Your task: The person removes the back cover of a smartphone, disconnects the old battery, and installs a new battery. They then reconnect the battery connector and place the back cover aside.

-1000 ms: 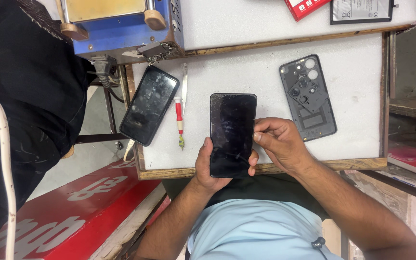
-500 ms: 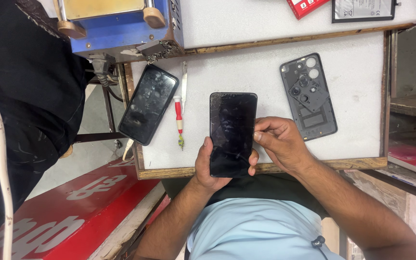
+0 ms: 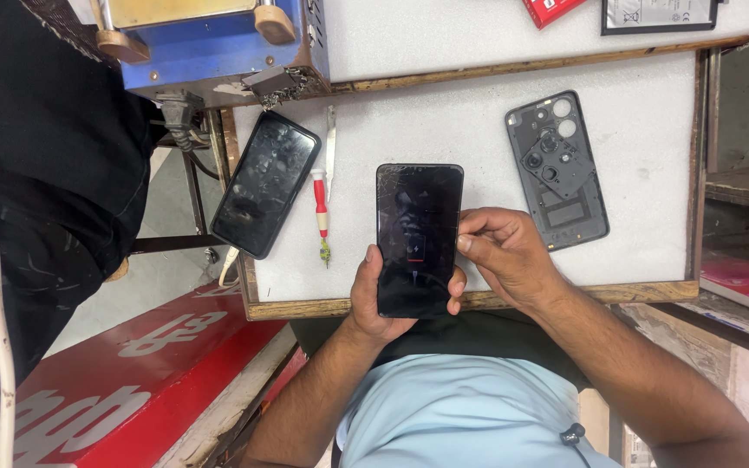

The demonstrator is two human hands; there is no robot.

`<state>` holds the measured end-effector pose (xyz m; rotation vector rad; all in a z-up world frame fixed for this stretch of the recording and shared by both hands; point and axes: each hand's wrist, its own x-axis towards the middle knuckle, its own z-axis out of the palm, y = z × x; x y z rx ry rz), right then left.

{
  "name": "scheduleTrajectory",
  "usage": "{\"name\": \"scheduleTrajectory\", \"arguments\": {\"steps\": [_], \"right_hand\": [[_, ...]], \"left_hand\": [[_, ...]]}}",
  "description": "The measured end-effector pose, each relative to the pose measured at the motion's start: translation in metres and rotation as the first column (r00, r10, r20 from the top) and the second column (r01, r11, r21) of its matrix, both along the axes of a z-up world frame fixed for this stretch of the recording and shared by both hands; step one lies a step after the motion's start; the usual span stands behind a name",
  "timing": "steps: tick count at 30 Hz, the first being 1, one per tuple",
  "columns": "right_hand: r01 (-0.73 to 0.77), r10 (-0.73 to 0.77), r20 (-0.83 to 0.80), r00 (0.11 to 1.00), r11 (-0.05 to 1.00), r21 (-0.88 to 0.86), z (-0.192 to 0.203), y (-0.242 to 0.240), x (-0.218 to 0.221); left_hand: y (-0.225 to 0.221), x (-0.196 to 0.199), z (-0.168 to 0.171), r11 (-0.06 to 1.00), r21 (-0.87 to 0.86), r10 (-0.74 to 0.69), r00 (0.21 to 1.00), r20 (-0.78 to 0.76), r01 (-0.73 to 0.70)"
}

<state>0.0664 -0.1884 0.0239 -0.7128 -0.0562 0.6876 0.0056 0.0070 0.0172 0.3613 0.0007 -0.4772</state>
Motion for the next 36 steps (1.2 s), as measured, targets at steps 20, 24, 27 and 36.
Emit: {"name": "scheduleTrajectory", "arguments": {"steps": [20, 24, 27, 36], "right_hand": [[-0.33, 0.153, 0.689, 0.708, 0.935, 0.131, 0.12, -0.039, -0.046], [-0.493, 0.22, 0.633, 0.742, 0.819, 0.294, 0.127, -0.04, -0.035], [-0.547, 0.258, 0.611, 0.749, 0.76, 0.349, 0.127, -0.037, -0.031], [-0.557, 0.277, 0.563, 0.779, 0.718, 0.417, 0.125, -0.047, -0.036]], "left_hand": [[-0.008, 0.003, 0.01, 0.994, 0.048, 0.092, 0.996, 0.019, -0.093], [-0.008, 0.003, 0.011, 0.991, 0.083, 0.103, 0.994, 0.036, -0.105], [-0.007, 0.001, 0.016, 0.988, 0.111, 0.099, 0.994, 0.046, -0.103], [-0.003, 0.016, 0.035, 0.921, 0.365, 0.077, 0.983, 0.168, -0.135]]}}
